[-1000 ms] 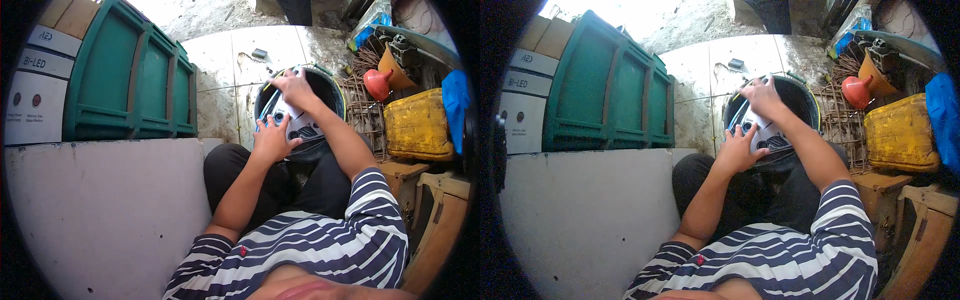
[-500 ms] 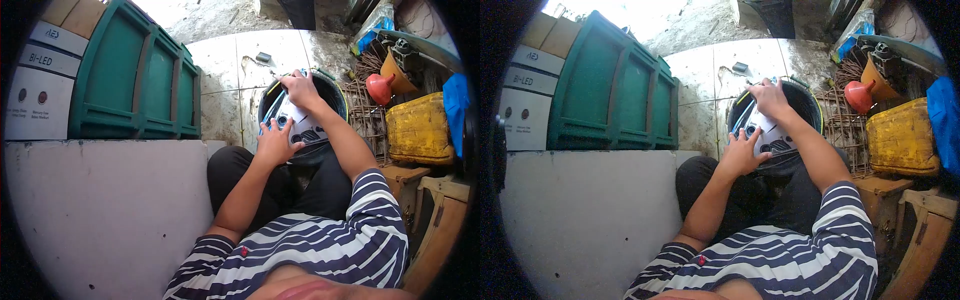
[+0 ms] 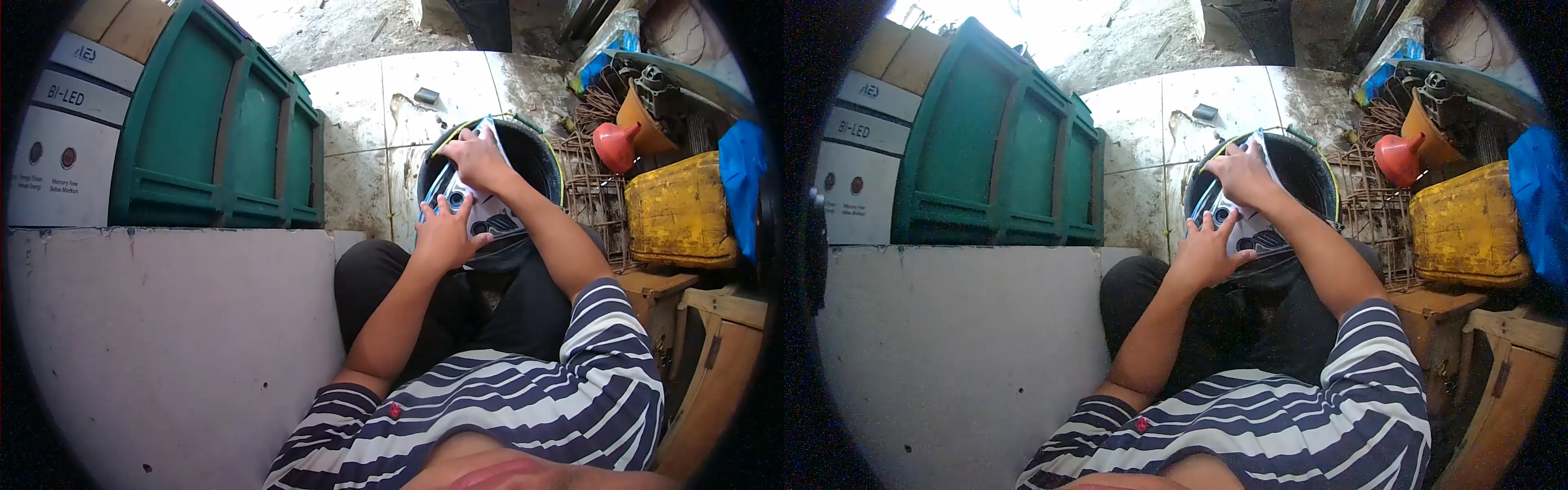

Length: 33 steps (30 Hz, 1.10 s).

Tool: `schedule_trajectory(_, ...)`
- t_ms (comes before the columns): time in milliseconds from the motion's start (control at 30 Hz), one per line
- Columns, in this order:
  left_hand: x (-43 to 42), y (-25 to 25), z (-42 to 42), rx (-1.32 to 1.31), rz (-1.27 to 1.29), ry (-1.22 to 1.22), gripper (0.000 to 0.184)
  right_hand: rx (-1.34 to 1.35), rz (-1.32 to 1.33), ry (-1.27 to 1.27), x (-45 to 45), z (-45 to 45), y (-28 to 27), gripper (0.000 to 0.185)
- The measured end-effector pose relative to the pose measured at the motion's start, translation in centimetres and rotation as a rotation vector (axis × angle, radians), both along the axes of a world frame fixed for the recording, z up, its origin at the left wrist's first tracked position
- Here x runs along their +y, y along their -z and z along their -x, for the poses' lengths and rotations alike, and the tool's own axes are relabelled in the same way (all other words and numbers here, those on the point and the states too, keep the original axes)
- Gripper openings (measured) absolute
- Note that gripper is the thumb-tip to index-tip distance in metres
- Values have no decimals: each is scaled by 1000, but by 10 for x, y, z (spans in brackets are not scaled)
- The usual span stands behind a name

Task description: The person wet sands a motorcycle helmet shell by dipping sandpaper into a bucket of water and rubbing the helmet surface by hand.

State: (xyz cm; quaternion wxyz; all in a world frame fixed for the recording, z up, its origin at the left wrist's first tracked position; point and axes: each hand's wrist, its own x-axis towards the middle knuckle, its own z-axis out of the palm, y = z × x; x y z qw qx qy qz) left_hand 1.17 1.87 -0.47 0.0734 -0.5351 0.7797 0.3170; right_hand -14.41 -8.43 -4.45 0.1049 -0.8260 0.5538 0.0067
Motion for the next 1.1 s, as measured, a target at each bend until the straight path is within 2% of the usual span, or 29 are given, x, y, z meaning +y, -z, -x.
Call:
schedule_trajectory(100,2,7,-1,-5,36,4,94,-96,147,110,-14,18,11,43)
schedule_trajectory(133,2,8,-1,-3,36,3,94,-113,38,170,-13,22,-7,42)
schedule_trajectory(233,2,6,-1,-7,26,1,94,-53,150,57,-8,13,3,36)
schedule_trajectory(267,1,5,0,-13,20,3,94,-87,17,52,-4,8,5,34)
schedule_trajectory(367,2,6,-1,-4,44,10,94,-124,127,10,1,4,14,31)
schedule_trajectory(433,2,8,-2,-2,51,9,95,-134,197,109,-13,22,12,28)
schedule_trajectory(500,4,7,-2,-1,44,8,94,-242,118,251,-16,33,2,20)
schedule_trajectory(567,1,3,-1,-6,34,9,94,-113,213,137,-12,26,12,22)
schedule_trajectory(633,1,2,-1,11,43,8,93,-5,190,2,-4,12,7,21)
schedule_trajectory(700,2,4,-3,23,48,5,92,-11,130,30,-6,11,-4,20)
schedule_trajectory(800,3,3,-2,27,52,-1,91,-131,174,172,-16,34,-3,19)
schedule_trajectory(967,1,0,-1,23,42,-2,90,153,52,-23,0,9,-15,16)
schedule_trajectory(1067,2,2,-3,24,46,-4,91,17,177,151,-9,23,-6,18)
schedule_trajectory(1100,3,2,-3,32,49,-4,91,-101,195,184,-12,32,-4,17)
